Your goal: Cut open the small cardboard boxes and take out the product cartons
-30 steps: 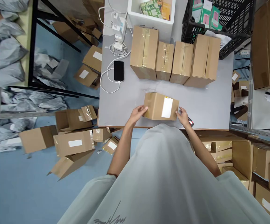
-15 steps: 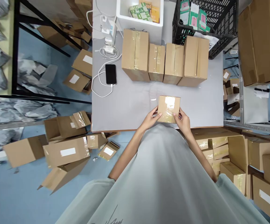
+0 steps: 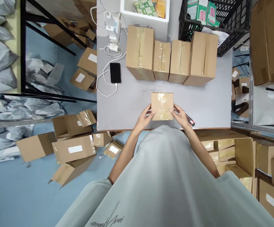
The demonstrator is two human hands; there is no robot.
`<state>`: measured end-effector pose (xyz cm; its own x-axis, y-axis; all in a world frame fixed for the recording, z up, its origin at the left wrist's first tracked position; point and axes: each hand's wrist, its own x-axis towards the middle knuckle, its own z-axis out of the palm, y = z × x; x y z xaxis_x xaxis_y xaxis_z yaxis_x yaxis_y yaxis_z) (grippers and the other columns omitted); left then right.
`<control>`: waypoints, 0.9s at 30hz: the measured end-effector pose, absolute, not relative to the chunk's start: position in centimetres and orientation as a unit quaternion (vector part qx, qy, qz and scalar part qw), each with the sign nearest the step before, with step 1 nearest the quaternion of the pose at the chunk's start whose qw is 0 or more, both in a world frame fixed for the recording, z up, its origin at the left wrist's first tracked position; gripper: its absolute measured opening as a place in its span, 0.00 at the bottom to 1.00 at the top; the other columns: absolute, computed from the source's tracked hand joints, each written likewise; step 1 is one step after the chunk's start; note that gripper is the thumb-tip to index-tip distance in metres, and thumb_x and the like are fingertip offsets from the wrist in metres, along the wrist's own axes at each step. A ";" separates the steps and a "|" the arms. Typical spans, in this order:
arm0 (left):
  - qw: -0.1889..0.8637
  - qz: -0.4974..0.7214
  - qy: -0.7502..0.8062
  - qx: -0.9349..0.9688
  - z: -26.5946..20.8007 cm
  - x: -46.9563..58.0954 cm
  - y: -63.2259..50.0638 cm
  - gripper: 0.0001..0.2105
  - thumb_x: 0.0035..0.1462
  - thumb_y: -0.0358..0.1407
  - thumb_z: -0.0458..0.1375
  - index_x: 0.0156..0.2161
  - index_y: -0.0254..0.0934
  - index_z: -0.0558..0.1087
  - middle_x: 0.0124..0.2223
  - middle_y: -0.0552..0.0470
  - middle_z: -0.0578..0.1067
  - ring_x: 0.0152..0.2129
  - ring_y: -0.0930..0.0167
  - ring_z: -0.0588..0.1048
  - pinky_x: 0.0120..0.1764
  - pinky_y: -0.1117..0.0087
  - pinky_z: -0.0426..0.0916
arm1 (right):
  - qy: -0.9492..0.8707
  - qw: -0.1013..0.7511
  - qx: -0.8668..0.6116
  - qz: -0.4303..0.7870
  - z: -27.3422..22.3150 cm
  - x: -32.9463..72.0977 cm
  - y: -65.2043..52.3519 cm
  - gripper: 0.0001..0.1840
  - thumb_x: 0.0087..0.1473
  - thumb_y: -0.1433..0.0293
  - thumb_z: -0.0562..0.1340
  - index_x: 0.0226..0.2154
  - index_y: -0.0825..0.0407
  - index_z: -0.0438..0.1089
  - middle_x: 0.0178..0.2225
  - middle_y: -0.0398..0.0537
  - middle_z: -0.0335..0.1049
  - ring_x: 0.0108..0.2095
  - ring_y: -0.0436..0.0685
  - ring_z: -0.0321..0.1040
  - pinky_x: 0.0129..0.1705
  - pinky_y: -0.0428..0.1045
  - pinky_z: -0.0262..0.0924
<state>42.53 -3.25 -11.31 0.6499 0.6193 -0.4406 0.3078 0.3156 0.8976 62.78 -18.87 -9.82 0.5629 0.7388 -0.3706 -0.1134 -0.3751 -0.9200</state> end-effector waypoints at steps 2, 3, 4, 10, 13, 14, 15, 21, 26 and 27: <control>0.712 0.119 0.400 0.564 -11.6 42.3 -3.1 0.36 0.65 0.56 0.68 0.73 0.45 0.73 0.76 0.42 0.71 0.67 0.51 0.76 0.65 0.52 0.75 | -0.220 0.514 -0.712 0.424 -10.1 63.4 -19.0 0.55 0.55 0.32 0.70 0.70 0.52 0.74 0.72 0.60 0.72 0.66 0.73 0.76 0.71 0.66 0.71; 0.719 0.123 0.402 0.554 -11.9 42.2 -3.0 0.35 0.65 0.57 0.68 0.72 0.45 0.75 0.76 0.41 0.72 0.66 0.51 0.76 0.64 0.52 0.76 | -0.221 0.512 -0.710 0.429 -10.2 63.7 -19.3 0.54 0.55 0.32 0.70 0.70 0.51 0.74 0.73 0.59 0.71 0.67 0.73 0.75 0.72 0.66 0.70; 0.725 0.127 0.407 0.541 -12.3 42.1 -3.0 0.34 0.66 0.58 0.67 0.70 0.44 0.76 0.75 0.41 0.73 0.65 0.51 0.77 0.64 0.51 0.76 | -0.219 0.511 -0.711 0.431 -10.3 64.0 -19.6 0.53 0.56 0.32 0.70 0.70 0.50 0.74 0.73 0.58 0.71 0.68 0.73 0.74 0.73 0.66 0.69; 0.723 0.097 0.511 0.454 -16.4 42.9 -2.0 0.31 0.65 0.49 0.69 0.69 0.39 0.76 0.72 0.35 0.75 0.62 0.52 0.80 0.66 0.49 0.74 | -0.144 0.530 -0.705 0.448 -11.4 66.7 -23.0 0.50 0.53 0.36 0.74 0.67 0.49 0.75 0.71 0.59 0.74 0.72 0.73 0.70 0.74 0.69 0.66; 0.710 0.066 0.546 0.440 -18.4 44.4 -1.6 0.32 0.62 0.45 0.71 0.68 0.38 0.76 0.72 0.32 0.74 0.69 0.49 0.74 0.68 0.48 0.71 | -0.094 0.537 -0.703 0.457 -12.3 68.4 -24.7 0.49 0.50 0.38 0.76 0.65 0.48 0.76 0.69 0.59 0.76 0.70 0.73 0.73 0.72 0.69 0.68; 0.709 0.062 0.547 0.441 -18.9 45.1 -1.6 0.32 0.61 0.45 0.72 0.68 0.38 0.76 0.73 0.31 0.73 0.72 0.49 0.71 0.70 0.48 0.69 | -0.083 0.535 -0.708 0.453 -12.6 68.9 -25.2 0.49 0.50 0.38 0.76 0.65 0.47 0.76 0.69 0.59 0.76 0.69 0.73 0.74 0.72 0.69 0.69; 0.710 0.059 0.545 0.442 -19.4 45.7 -1.5 0.32 0.60 0.44 0.72 0.67 0.37 0.76 0.73 0.30 0.72 0.73 0.49 0.70 0.71 0.49 0.68 | -0.075 0.534 -0.715 0.446 -13.0 69.4 -25.6 0.49 0.49 0.39 0.76 0.65 0.48 0.76 0.68 0.59 0.77 0.68 0.73 0.75 0.71 0.70 0.69; 0.738 0.035 0.514 0.436 -20.2 49.1 -1.6 0.25 0.63 0.48 0.70 0.60 0.38 0.79 0.69 0.35 0.78 0.67 0.54 0.76 0.69 0.51 0.68 | -0.074 0.523 -0.766 0.365 -14.7 71.5 -27.2 0.51 0.52 0.43 0.73 0.69 0.54 0.72 0.66 0.66 0.78 0.70 0.73 0.73 0.74 0.71 0.63; 0.749 0.037 0.498 0.435 -19.1 49.4 -1.7 0.26 0.62 0.53 0.70 0.58 0.39 0.80 0.66 0.37 0.81 0.65 0.55 0.77 0.70 0.51 0.67 | -0.056 0.528 -0.770 0.354 -15.3 71.1 -26.9 0.44 0.59 0.43 0.68 0.69 0.50 0.73 0.73 0.57 0.71 0.76 0.68 0.63 0.79 0.65 0.55; 0.749 0.043 0.496 0.437 -18.7 49.1 -1.7 0.26 0.62 0.55 0.70 0.57 0.39 0.80 0.67 0.37 0.80 0.66 0.55 0.77 0.70 0.51 0.67 | -0.043 0.531 -0.764 0.363 -15.3 70.8 -26.7 0.44 0.60 0.43 0.68 0.70 0.48 0.73 0.74 0.54 0.70 0.77 0.67 0.62 0.80 0.64 0.54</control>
